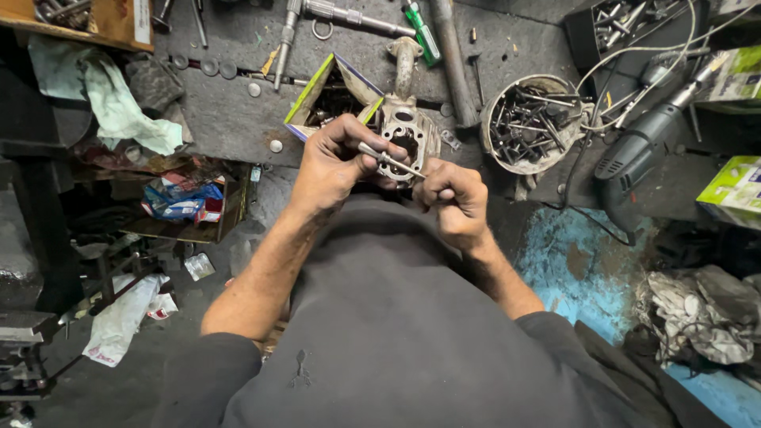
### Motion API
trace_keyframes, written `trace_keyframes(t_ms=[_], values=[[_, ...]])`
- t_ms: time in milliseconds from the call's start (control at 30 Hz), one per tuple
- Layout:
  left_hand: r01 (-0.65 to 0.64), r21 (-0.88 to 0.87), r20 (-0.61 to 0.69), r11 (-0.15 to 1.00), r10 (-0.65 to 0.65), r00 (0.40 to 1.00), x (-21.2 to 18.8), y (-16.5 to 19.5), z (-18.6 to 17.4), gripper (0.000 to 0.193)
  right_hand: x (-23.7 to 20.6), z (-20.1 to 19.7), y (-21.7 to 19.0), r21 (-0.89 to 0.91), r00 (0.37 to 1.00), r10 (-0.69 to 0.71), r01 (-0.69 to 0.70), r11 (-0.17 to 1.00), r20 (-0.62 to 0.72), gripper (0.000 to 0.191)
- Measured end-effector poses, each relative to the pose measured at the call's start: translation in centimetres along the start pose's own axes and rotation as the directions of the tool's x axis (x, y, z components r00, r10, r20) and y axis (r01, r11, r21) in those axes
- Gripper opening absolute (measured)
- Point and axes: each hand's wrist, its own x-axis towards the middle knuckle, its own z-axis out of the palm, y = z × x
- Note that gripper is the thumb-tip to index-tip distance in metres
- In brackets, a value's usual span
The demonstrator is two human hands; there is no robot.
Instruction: The person uses a die grinder to grind the surface of an aluminum engine cylinder head on a cluttered workbench. They then set the grinder down, scrape at the head with a screwdriver, pick small metal parts from a box, fit a cylindrical part into the head by hand, and sort bolts into a container.
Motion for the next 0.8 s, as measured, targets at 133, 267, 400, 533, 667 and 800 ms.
trace_keyframes(t_ms=[133,267,400,533,667,800], values=[[-0.015,0.096,0.041,0.995,0.011,0.999,0.1,0.7,0.1,0.028,0.2,0.6,-0.3,-0.085,0.998,-0.064,0.064,0.994,0.009,0.024],[0.054,-0.182,-0.03,0.982,-0.061,0.998,-0.1,0.2,0.9,0.037,1.4,1.3,-1.1,-0.54,0.941,-0.318,0.326,0.776,0.111,0.027],[-0.01,-0.331,-0.066,0.943,-0.013,0.998,0.2,-0.2,1.4,0.025,2.1,1.7,-1.6,-0.635,0.934,-0.323,0.344,0.692,0.154,0.028],[0.009,-0.266,0.039,0.964,0.001,0.999,0.0,0.5,1.7,0.013,1.3,2.2,-1.2,-0.454,0.968,-0.231,0.252,0.855,0.102,0.025],[0.083,-0.286,0.154,0.955,-0.04,0.987,-0.4,1.1,2.8,0.021,0.0,3.9,-0.6,0.51,0.975,0.22,-0.175,0.842,-0.028,0.024],[0.17,-0.405,0.228,0.898,-0.081,0.97,-0.7,1.6,3.2,0.021,-0.2,5.0,-1.0,0.678,0.914,0.395,-0.346,0.648,0.09,0.026]])
